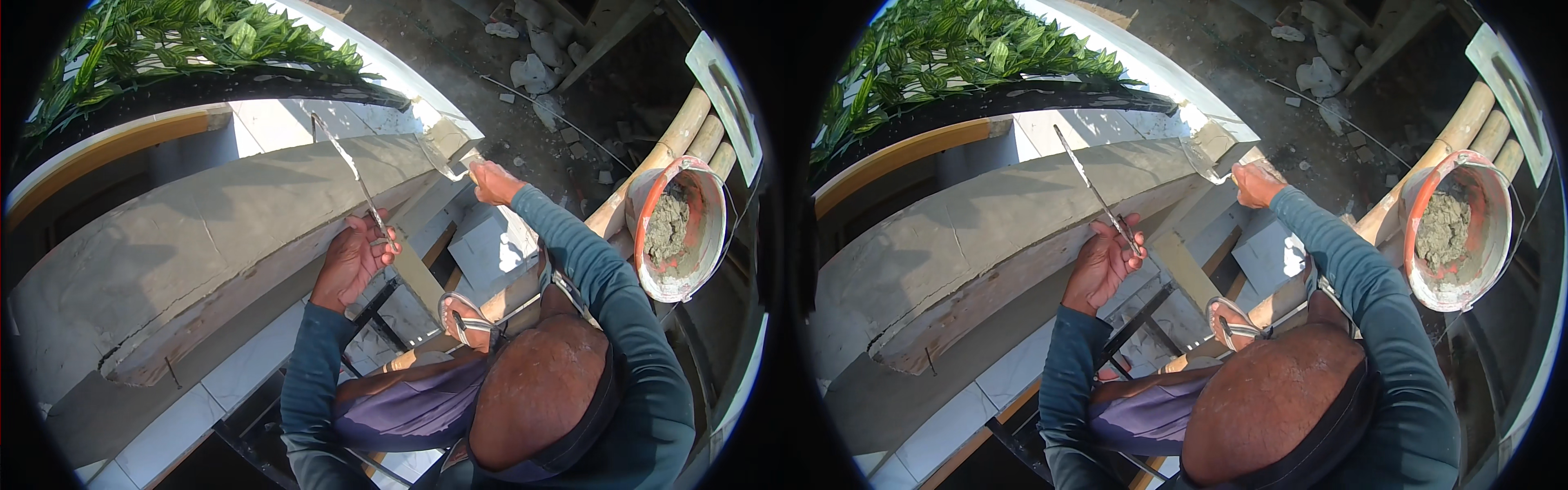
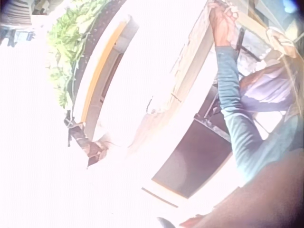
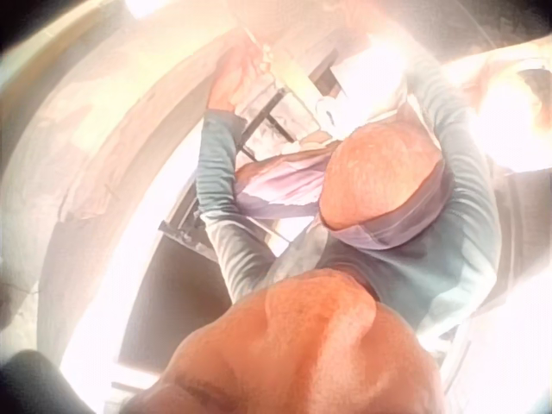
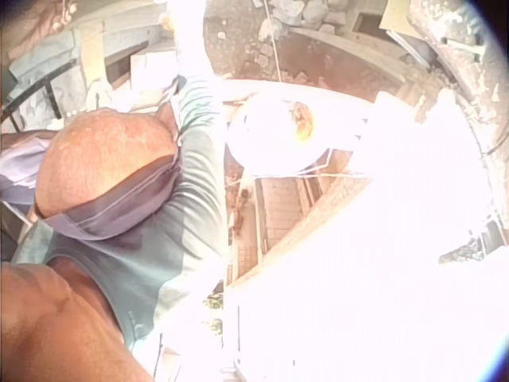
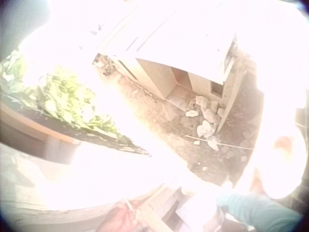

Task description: The person wipes a concrete surface with a sponge, then applies and levels mortar along the ledge using a trowel.

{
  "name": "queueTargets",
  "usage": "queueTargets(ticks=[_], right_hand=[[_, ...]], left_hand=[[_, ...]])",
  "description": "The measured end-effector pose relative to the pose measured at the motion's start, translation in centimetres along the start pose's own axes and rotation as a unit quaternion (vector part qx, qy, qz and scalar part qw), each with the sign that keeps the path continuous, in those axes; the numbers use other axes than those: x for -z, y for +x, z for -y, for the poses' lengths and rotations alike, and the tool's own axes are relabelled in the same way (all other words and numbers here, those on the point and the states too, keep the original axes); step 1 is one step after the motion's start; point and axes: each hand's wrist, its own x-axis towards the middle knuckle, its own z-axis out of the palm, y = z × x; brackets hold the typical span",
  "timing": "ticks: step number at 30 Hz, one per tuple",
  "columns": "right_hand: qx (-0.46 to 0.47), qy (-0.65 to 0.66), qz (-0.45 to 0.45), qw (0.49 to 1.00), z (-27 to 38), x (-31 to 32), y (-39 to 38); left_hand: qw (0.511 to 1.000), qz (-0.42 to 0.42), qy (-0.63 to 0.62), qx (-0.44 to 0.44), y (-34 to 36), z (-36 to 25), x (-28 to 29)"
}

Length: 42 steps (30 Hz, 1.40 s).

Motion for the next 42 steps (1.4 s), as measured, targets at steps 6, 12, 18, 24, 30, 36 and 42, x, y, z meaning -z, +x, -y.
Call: queueTargets(ticks=[6,12,18,24,30,36,42], right_hand=[[0.109,0.062,0.008,0.992,4.6,5.1,-5.4],[-0.045,0.057,0.026,0.997,-2.3,1.9,0.1],[0.117,-0.044,0.076,0.989,2.1,3.9,-0.4],[-0.029,0.169,0.059,0.983,1.5,7.1,-4.9],[-0.133,0.105,0.207,0.964,0.3,7.3,-6.8],[-0.207,0.193,0.301,0.911,0.4,6.1,-3.8],[-0.231,0.291,0.308,0.876,0.7,7.4,-3.6]], left_hand=[[1.000,-0.008,0.008,0.002,-0.4,0.2,0.4],[1.000,0.006,0.011,0.005,0.0,0.2,0.1],[1.000,-0.003,0.013,-0.004,-0.4,0.3,0.3],[1.000,-0.004,0.022,0.005,0.1,0.3,0.3],[1.000,0.007,0.003,-0.005,-0.2,0.2,0.3],[1.000,0.001,0.026,-0.002,0.1,0.3,0.2],[1.000,-0.001,0.019,-0.003,0.0,0.4,0.3]])
